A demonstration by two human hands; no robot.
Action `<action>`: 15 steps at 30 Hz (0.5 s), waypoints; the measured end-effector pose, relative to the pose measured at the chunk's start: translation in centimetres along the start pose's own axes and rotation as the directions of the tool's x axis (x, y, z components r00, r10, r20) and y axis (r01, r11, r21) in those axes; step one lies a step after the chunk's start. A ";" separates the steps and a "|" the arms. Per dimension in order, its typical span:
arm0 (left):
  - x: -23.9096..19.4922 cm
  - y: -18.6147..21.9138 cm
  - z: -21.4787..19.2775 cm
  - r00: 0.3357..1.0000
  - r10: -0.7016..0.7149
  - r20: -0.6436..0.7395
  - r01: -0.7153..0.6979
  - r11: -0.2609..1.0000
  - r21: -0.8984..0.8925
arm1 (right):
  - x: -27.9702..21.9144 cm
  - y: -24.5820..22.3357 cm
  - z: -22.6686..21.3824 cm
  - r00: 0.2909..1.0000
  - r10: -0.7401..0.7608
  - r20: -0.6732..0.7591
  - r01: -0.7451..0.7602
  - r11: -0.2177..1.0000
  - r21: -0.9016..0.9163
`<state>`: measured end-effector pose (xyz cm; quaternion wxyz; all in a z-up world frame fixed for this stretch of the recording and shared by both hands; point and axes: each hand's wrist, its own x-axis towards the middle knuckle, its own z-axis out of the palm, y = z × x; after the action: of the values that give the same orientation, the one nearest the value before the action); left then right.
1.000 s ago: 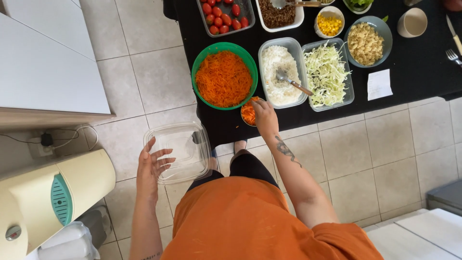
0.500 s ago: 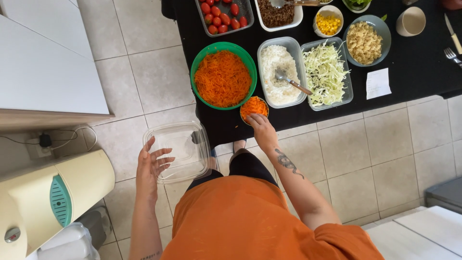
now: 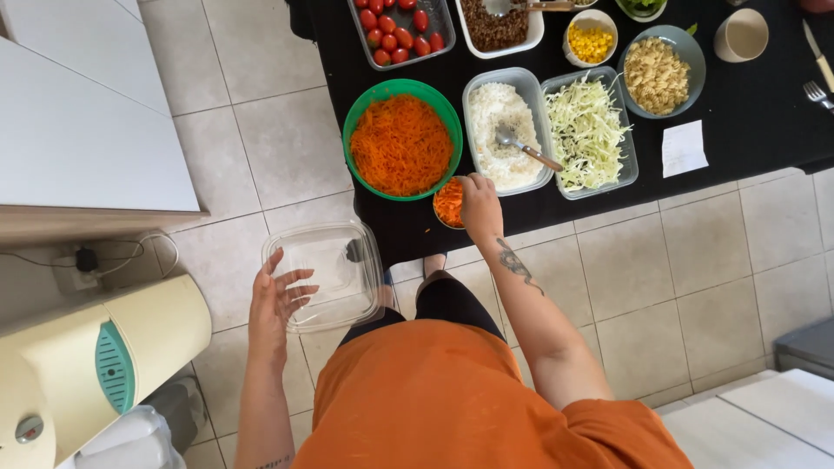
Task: The person assembles a salad in a clear plastic container. They first scoop shredded carrots from a large green bowl into a small cup, then transfer the carrots into the container. Next, they tear lettuce leaves by hand and add them to the container on top of the carrots.
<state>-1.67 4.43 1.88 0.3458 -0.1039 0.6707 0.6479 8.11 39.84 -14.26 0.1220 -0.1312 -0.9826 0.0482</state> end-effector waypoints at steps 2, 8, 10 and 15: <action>-0.2 0.1 0.0 1.000 0.003 -0.004 -0.003 1.000 0.006 | 0.1 -0.2 -0.2 1.000 -0.002 0.023 0.003 1.000 -0.018; -0.4 -0.3 -0.6 1.000 0.010 -0.028 -0.010 1.000 0.000 | 0.3 -0.7 -1.1 1.000 -0.025 0.019 0.024 0.999 0.035; -0.4 -0.4 -0.6 1.000 0.009 -0.023 -0.009 1.000 -0.004 | 0.2 -0.9 -1.2 0.999 -0.037 0.026 0.035 0.997 0.068; -0.3 -0.5 -0.7 0.999 0.008 -0.034 -0.009 1.000 -0.022 | -1.1 -1.1 -2.0 0.998 -0.048 -0.030 0.050 0.994 0.096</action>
<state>-1.41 3.61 1.64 0.3305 -0.1160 0.6695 0.6550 9.42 38.61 -12.41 0.1427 -0.1015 -0.9803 0.0908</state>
